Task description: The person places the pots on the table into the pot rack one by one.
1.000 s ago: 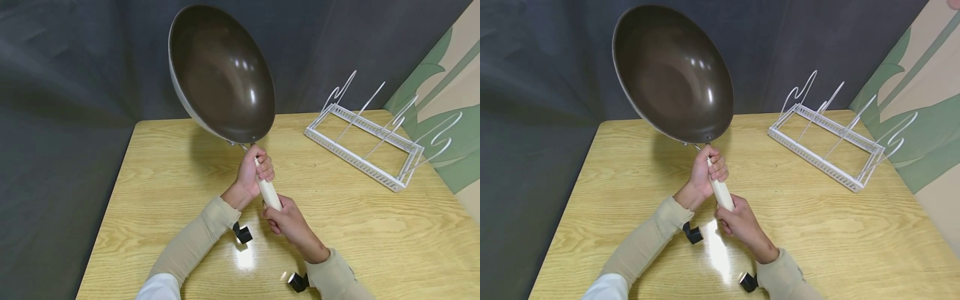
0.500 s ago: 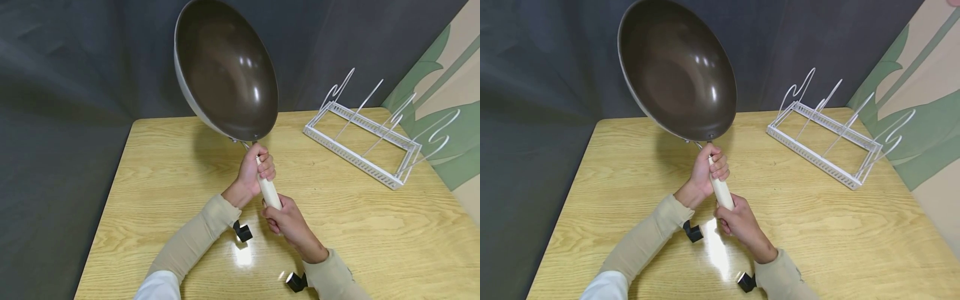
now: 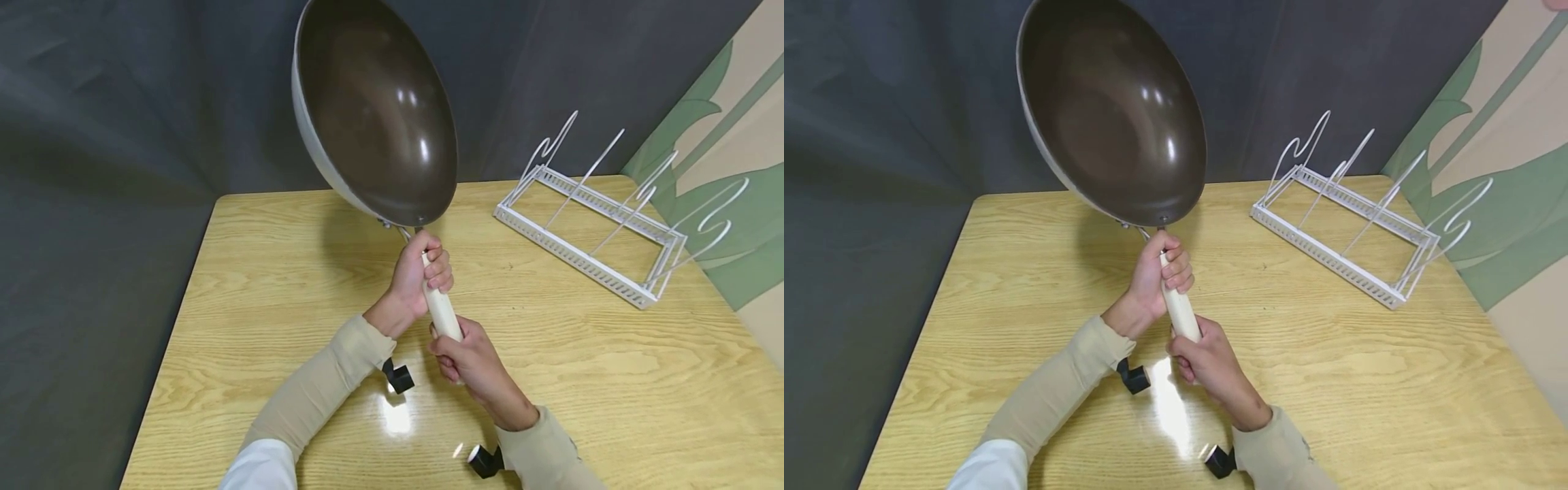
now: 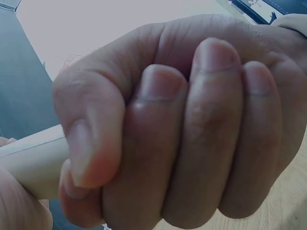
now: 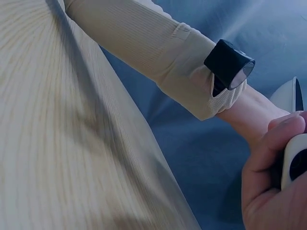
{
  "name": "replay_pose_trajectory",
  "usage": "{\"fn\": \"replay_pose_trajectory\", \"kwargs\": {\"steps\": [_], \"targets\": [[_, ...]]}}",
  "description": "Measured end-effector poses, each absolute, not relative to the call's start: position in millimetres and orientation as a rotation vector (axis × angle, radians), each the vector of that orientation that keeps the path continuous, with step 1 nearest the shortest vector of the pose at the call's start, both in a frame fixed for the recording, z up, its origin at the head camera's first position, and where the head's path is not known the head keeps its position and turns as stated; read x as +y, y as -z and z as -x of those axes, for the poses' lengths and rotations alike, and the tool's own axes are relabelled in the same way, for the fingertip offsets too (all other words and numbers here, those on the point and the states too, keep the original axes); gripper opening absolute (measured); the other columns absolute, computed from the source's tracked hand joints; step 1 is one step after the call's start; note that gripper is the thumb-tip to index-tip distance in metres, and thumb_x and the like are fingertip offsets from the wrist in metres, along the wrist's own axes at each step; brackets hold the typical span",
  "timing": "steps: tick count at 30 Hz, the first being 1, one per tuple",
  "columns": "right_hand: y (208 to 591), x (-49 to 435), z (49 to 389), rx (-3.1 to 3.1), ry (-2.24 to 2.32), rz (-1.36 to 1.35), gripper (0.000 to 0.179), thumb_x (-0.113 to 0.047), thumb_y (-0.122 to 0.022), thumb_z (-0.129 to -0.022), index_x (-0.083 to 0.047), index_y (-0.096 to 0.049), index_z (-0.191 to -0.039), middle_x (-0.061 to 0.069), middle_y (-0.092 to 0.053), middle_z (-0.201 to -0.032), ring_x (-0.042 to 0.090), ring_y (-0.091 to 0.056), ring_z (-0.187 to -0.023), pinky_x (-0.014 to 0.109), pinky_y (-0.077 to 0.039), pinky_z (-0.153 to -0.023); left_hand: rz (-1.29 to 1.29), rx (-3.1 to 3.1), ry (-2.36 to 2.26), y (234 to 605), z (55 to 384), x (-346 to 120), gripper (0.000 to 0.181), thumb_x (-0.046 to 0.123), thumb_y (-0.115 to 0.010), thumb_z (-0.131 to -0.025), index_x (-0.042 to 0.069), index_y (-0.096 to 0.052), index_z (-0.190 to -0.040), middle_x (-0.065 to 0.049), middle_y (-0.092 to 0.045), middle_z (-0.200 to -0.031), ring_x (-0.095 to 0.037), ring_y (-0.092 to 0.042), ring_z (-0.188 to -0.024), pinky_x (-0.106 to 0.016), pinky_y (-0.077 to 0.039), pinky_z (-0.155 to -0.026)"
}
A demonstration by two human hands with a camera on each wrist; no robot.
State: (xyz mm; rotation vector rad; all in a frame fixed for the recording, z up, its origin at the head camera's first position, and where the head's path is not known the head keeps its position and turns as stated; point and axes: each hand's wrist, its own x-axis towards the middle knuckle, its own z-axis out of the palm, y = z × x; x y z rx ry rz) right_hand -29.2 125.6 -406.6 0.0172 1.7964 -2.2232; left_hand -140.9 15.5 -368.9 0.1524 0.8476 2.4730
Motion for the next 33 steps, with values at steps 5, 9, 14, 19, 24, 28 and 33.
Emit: {"fn": "replay_pose_trajectory", "kwargs": {"steps": [5,9,14,19,24,28,33], "targets": [[407.2,125.9,29.1,1.789,2.228,-0.014,0.012,0.004,-0.058,-0.082,0.000,-0.054,-0.093,-0.004,-0.043,-0.055,0.004,-0.039,-0.042,0.018,-0.033,-0.040,-0.152,0.854,-2.473,370.5,141.1,16.2,0.032,0.016,-0.036,-0.092,0.023,-0.035,-0.060,0.013,-0.036,-0.043,0.001,-0.036,-0.033,-0.016,-0.028,-0.039],[405.5,125.8,28.9,1.785,2.230,-0.023,0.013,0.005,-0.059,-0.082,0.000,-0.054,-0.092,-0.004,-0.044,-0.056,0.004,-0.039,-0.042,0.018,-0.032,-0.039,-0.151,0.860,-2.474,369.9,140.8,16.3,0.031,0.016,-0.037,-0.091,0.024,-0.035,-0.061,0.013,-0.036,-0.043,0.001,-0.036,-0.033,-0.016,-0.028,-0.039],[404.2,126.0,29.2,1.785,2.234,-0.020,0.013,0.005,-0.059,-0.082,0.000,-0.053,-0.092,-0.004,-0.044,-0.056,0.004,-0.039,-0.042,0.018,-0.033,-0.039,-0.170,0.859,-2.473,369.0,141.3,16.8,0.034,0.015,-0.035,-0.093,0.024,-0.036,-0.060,0.013,-0.036,-0.043,0.001,-0.037,-0.033,-0.016,-0.028,-0.039],[403.8,127.1,29.7,1.789,2.231,-0.020,0.014,0.004,-0.058,-0.082,0.001,-0.053,-0.095,-0.004,-0.044,-0.057,0.004,-0.040,-0.042,0.018,-0.034,-0.040,-0.171,0.872,-2.473,368.2,142.7,17.5,0.032,0.015,-0.038,-0.091,0.023,-0.036,-0.061,0.012,-0.036,-0.044,0.000,-0.037,-0.033,-0.017,-0.029,-0.040],[403.2,129.3,30.0,1.803,2.221,-0.016,0.014,0.004,-0.057,-0.083,0.002,-0.053,-0.096,-0.004,-0.044,-0.056,0.005,-0.040,-0.042,0.019,-0.033,-0.040,-0.170,0.876,-2.470,366.4,144.1,19.3,0.031,0.015,-0.039,-0.090,0.023,-0.036,-0.061,0.012,-0.036,-0.044,0.000,-0.037,-0.034,-0.017,-0.029,-0.040],[401.1,130.9,30.7,1.803,2.224,0.007,0.014,0.004,-0.056,-0.083,0.001,-0.052,-0.096,-0.004,-0.044,-0.055,0.004,-0.040,-0.042,0.019,-0.033,-0.040,-0.191,0.885,-2.474,364.4,145.3,21.3,0.031,0.014,-0.038,-0.091,0.023,-0.035,-0.061,0.012,-0.036,-0.044,0.000,-0.037,-0.034,-0.017,-0.029,-0.040],[399.9,131.1,31.1,1.822,2.231,0.012,0.014,0.004,-0.055,-0.083,0.002,-0.052,-0.096,-0.004,-0.044,-0.055,0.005,-0.040,-0.042,0.018,-0.033,-0.040,-0.229,0.888,-2.472,362.1,146.1,22.6,0.030,0.014,-0.038,-0.091,0.023,-0.036,-0.062,0.012,-0.036,-0.045,0.000,-0.037,-0.034,-0.018,-0.029,-0.040]]}}
